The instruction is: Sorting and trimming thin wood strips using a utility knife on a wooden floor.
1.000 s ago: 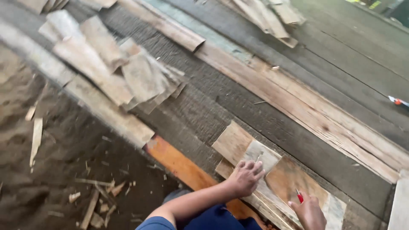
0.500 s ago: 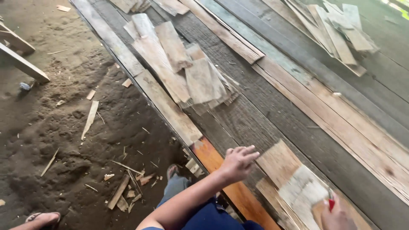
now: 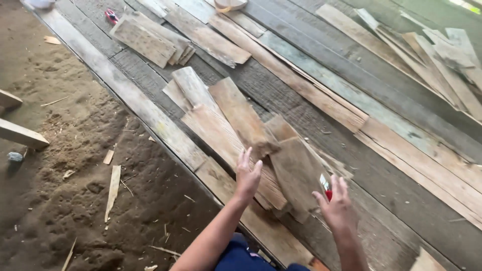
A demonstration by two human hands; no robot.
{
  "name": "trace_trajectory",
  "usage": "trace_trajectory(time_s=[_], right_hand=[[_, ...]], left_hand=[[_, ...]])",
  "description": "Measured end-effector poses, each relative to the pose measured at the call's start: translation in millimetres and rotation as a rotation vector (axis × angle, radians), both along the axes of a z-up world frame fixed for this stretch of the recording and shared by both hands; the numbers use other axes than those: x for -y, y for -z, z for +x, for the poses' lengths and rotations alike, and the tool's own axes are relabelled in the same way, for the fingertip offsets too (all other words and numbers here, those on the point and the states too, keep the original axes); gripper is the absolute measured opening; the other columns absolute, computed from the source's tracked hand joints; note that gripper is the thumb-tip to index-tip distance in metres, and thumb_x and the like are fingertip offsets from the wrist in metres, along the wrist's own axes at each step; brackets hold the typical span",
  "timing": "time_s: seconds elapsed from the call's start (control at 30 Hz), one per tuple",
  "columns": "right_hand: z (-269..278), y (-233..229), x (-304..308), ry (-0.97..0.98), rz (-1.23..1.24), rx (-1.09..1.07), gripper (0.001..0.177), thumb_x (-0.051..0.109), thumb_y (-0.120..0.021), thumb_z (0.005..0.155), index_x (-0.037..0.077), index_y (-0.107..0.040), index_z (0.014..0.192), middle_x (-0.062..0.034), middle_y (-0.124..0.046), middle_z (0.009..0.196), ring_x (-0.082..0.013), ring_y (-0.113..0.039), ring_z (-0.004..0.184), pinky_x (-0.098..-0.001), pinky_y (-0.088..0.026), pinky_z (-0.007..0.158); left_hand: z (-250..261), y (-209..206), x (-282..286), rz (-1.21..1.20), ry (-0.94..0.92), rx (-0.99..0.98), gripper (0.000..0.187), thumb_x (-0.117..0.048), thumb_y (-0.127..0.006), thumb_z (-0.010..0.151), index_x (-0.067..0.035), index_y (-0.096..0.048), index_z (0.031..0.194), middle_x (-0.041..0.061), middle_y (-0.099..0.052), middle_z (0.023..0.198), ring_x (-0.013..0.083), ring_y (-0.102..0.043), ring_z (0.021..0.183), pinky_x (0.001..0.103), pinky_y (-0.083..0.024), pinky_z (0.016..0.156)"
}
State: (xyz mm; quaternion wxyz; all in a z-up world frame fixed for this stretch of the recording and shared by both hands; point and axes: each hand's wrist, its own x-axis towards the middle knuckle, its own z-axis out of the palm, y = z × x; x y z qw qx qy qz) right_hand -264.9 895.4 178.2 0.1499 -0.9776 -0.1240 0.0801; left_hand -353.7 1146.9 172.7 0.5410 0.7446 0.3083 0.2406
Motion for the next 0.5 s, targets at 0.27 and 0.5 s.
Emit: trace_trajectory(time_s=[0.27,0.5], right_hand=[[46,-1,-81,0.003,-0.28,-0.066,0.106,0.064,-0.072,0.079,0.017,-0.027,0.163,-0.006,-0.046,0.156,-0.0249,-0.056,0.133,-0.0515,-0.037,0.115],[30,-38,-105,0.187,-0.238,-0.262,0.093,0.043,-0.086,0.08,0.017,-0.037,0.155,-0.0143,-0.049,0.143,-0.028,-0.07,0.102,-0.0415,-0.065,0.089]], left_hand=[[38,-46,-105,-0.297,0.022,-0.203,0.083,-0.028,-0.063,0.09,-0.008,-0.023,0.159,0.02,-0.043,0.153,0.0335,-0.05,0.136,0.039,-0.043,0.112],[61,-92,-121,0.369,0.479,-0.561,0.091,0.007,-0.059,0.079,-0.029,-0.028,0.157,-0.001,-0.011,0.168,0.0293,-0.006,0.147,0.046,-0.013,0.117]])
